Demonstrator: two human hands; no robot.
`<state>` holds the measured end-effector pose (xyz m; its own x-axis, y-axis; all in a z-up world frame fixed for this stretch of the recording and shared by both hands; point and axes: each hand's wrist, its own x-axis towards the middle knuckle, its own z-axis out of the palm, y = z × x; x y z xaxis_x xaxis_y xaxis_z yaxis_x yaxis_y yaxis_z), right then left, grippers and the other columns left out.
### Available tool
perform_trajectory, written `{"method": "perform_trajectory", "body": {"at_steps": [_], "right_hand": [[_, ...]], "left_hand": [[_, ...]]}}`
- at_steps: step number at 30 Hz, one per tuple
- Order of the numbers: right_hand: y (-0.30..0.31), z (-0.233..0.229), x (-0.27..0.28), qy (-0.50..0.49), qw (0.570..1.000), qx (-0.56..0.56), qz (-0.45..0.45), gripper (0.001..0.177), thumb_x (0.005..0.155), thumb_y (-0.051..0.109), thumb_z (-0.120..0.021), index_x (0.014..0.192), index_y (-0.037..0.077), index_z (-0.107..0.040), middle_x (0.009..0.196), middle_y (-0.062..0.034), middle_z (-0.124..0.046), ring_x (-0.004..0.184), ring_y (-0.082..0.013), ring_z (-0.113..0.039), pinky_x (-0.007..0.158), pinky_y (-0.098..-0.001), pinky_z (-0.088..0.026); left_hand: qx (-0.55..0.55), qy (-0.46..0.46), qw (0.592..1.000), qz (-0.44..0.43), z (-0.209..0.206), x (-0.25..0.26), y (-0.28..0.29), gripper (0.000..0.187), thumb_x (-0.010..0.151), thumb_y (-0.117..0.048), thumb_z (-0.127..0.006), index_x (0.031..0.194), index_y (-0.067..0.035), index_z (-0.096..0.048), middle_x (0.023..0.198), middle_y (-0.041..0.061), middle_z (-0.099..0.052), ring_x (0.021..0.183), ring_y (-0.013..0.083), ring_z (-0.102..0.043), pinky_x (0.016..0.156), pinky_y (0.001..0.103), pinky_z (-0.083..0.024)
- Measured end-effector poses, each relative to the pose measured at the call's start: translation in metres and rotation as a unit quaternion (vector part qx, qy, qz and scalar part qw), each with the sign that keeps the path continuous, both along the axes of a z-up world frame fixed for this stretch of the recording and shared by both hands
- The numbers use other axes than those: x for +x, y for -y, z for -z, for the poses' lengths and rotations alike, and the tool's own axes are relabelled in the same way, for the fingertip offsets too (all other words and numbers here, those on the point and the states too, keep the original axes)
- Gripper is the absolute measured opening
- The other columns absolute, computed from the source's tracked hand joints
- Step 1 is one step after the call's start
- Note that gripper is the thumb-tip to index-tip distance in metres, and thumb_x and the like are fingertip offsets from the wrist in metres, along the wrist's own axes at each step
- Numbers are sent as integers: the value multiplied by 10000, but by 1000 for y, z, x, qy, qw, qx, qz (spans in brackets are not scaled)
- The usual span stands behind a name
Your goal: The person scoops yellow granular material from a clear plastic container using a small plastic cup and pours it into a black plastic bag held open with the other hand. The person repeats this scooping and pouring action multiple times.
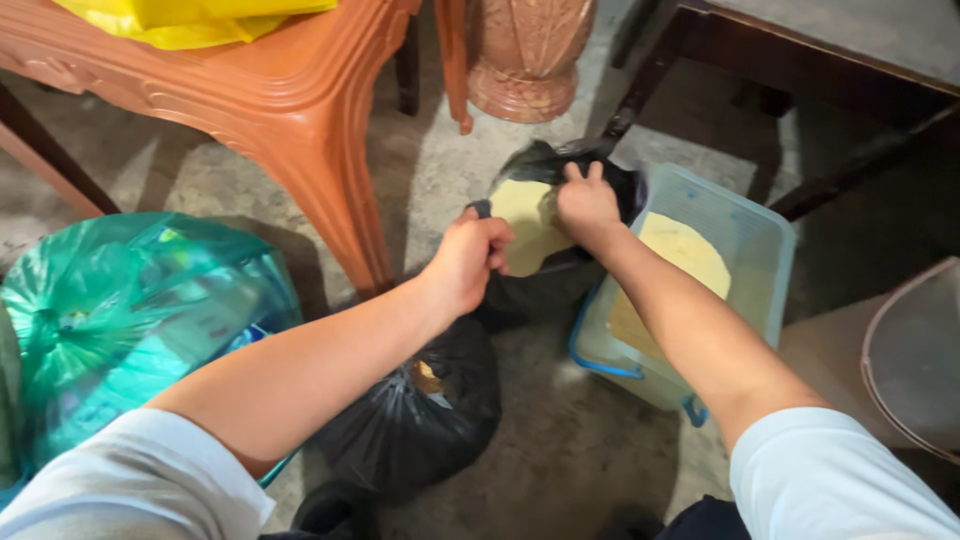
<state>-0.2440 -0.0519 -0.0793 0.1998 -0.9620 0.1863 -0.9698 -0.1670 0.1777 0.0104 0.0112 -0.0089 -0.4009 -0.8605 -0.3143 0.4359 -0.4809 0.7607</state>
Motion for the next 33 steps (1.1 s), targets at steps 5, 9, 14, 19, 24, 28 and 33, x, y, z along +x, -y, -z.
{"method": "perform_trajectory", "body": {"at_steps": [5, 9, 14, 19, 24, 28, 33], "right_hand": [[13, 53, -11, -111, 992, -62, -15, 185, 806, 206, -716, 844, 34, -774, 1214, -119, -628, 1125, -440, -552, 741, -437, -579], [16, 75, 1, -146, 989, 8, -29, 354, 833, 362, -712, 926, 27, -779, 1075, -115, -667, 1149, -334, -577, 862, -513, -549], [28, 62, 15, 110, 977, 161, 83, 588, 731, 468, -840, 1074, 4, -728, 1214, -212, -645, 1061, -364, -607, 907, -477, -527], [12, 53, 10, -83, 995, 25, 50, 276, 798, 300, -800, 955, 74, -807, 1336, -109, -622, 1187, -427, -563, 823, -437, -566], [5, 58, 24, -33, 994, 103, 17, 523, 678, 481, -862, 958, 46, -794, 1180, -121, -667, 1191, -339, -551, 936, -532, -489], [7, 58, 59, 56, 984, 169, 23, 351, 762, 401, -818, 891, 75, -816, 1018, -136, -720, 1087, -280, -634, 824, -480, -508], [-2, 32, 78, 333, 878, 322, 119, 283, 824, 295, -737, 919, 32, -775, 883, -132, -761, 784, -227, -737, 666, -348, -568]], "left_hand": [[6, -19, 1000, 19, 2, 3, -3, 189, 768, -1, -613, 914, -71, -517, 699, 31, -481, 529, 153, -430, 555, 365, -419], [25, -22, 999, 18, 4, 4, 0, 212, 766, 0, -612, 926, -84, -501, 713, 35, -481, 526, 157, -422, 561, 369, -423], [10, -35, 999, 24, 4, 6, 3, 228, 761, 8, -613, 933, -82, -495, 714, 45, -465, 531, 172, -437, 571, 378, -425], [19, -14, 999, 22, 3, 5, 0, 204, 766, -4, -606, 919, -84, -498, 720, 40, -473, 533, 164, -437, 570, 376, -418], [15, -16, 999, 26, 3, 7, -3, 195, 769, -1, -607, 916, -79, -506, 727, 43, -479, 540, 166, -442, 579, 378, -424], [24, -17, 999, 19, 1, 9, 0, 214, 758, 7, -615, 900, -92, -490, 717, 49, -483, 539, 175, -446, 574, 387, -424], [25, -29, 999, 15, -3, 7, 1, 220, 746, 3, -620, 899, -98, -499, 717, 36, -488, 541, 169, -447, 572, 386, -419]]}}
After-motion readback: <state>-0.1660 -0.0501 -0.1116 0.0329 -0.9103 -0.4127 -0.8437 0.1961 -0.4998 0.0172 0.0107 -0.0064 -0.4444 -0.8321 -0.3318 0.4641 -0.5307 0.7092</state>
